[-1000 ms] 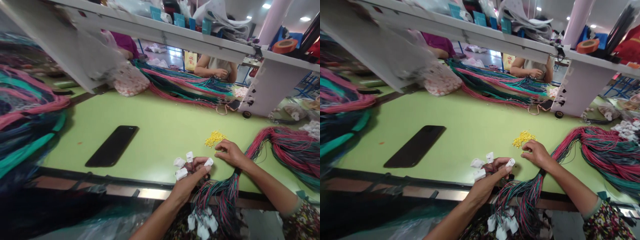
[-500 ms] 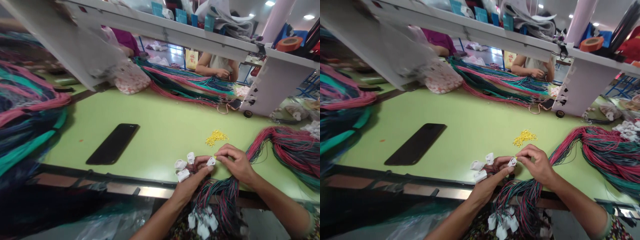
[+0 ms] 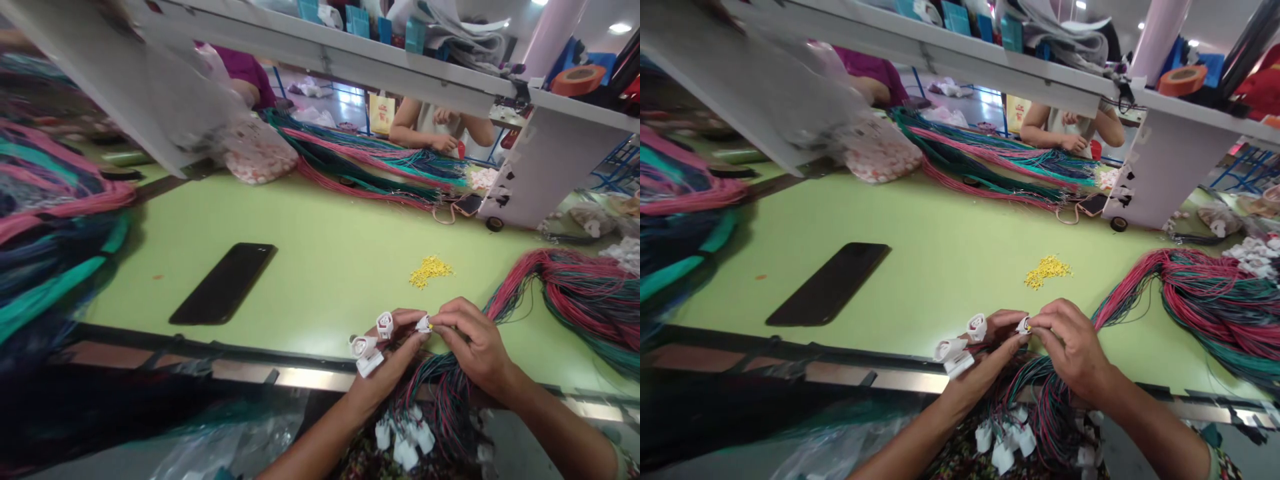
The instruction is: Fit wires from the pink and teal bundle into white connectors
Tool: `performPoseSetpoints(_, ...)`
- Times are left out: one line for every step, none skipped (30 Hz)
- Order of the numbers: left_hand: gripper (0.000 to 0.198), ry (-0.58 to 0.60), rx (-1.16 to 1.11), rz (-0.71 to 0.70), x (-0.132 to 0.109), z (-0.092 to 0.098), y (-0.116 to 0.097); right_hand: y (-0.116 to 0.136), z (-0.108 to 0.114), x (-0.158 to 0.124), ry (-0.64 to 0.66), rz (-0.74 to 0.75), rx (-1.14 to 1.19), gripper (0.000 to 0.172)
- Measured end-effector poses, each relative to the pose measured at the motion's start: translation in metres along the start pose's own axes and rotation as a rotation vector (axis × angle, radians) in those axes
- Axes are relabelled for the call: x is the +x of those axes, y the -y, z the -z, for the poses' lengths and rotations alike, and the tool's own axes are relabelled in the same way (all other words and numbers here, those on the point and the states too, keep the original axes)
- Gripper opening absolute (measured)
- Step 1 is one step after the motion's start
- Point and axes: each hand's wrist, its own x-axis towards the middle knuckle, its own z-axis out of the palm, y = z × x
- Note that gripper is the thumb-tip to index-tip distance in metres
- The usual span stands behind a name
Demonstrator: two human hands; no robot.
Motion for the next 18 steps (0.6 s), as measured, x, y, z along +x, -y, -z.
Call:
performPoseSetpoints(0.018,-0.004,0.016,-0.026,0.0,0.0,0.0,0.0,0.0,0.0,0.001,-0.005,0.005,0.017)
performPoseSetpoints(0.018,-0.01,0.029,-0.053,0.0,0.0,-0.001,0.001,0.0,0.0,0.0,-0.013,0.013,0.017)
performPoseSetpoints(0.019,-0.014,0.04,-0.078,0.0,-0.001,-0.001,0.001,0.0,0.0,-0.005,-0.022,0.025,0.017)
performPoseSetpoints(0.02,-0.019,0.048,-0.1,0.0,-0.001,-0.002,0.002,0.0,0.0,-0.011,-0.038,0.041,0.017)
performPoseSetpoints(0.021,-0.028,0.056,-0.118,0.0,-0.001,-0.002,0.003,0.0,0.0,-0.015,-0.06,0.06,0.016)
performPoseSetpoints(0.022,-0.035,0.066,-0.131,0.0,-0.001,-0.002,0.004,0.0,0.0,-0.018,-0.089,0.085,0.015)
performPoseSetpoints(0.023,-0.039,0.079,-0.141,-0.001,-0.001,-0.001,0.004,0.0,0.001,-0.02,-0.125,0.116,0.014)
performPoseSetpoints(0.023,-0.039,0.092,-0.149,-0.001,-0.001,0.0,0.004,-0.001,0.001,-0.022,-0.167,0.157,0.012)
performPoseSetpoints(0.024,-0.037,0.104,-0.155,-0.001,-0.001,0.001,0.004,-0.001,0.002,-0.023,-0.214,0.211,0.01)
performPoseSetpoints(0.024,-0.032,0.114,-0.159,-0.002,0.0,0.002,0.004,-0.002,0.002,-0.025,-0.264,0.278,0.008)
performPoseSetpoints(0.025,-0.026,0.12,-0.16,-0.002,0.0,0.004,0.003,-0.002,0.002,-0.028,-0.315,0.354,0.005)
performPoseSetpoints(0.026,-0.02,0.122,-0.159,-0.003,0.0,0.005,0.002,-0.003,0.003,-0.033,-0.369,0.432,0.004)
performPoseSetpoints(0.027,-0.018,0.122,-0.158,-0.003,0.0,0.006,0.001,-0.004,0.003,-0.038,-0.428,0.509,0.005)
performPoseSetpoints(0.027,-0.016,0.123,-0.159,-0.003,0.0,0.007,0.001,-0.005,0.003,-0.043,-0.491,0.578,0.008)
performPoseSetpoints(0.028,-0.014,0.124,-0.161,-0.003,0.0,0.007,0.0,-0.006,0.003,-0.047,-0.554,0.639,0.012)
performPoseSetpoints(0.028,-0.015,0.126,-0.167,-0.003,0.0,0.007,-0.001,-0.008,0.003,-0.051,-0.613,0.688,0.015)
performPoseSetpoints(0.027,-0.02,0.128,-0.176,-0.002,0.0,0.007,-0.001,-0.009,0.002,-0.058,-0.663,0.724,0.017)
performPoseSetpoints(0.027,-0.026,0.132,-0.185,-0.002,-0.001,0.007,0.0,-0.011,0.002,-0.069,-0.7,0.747,0.019)
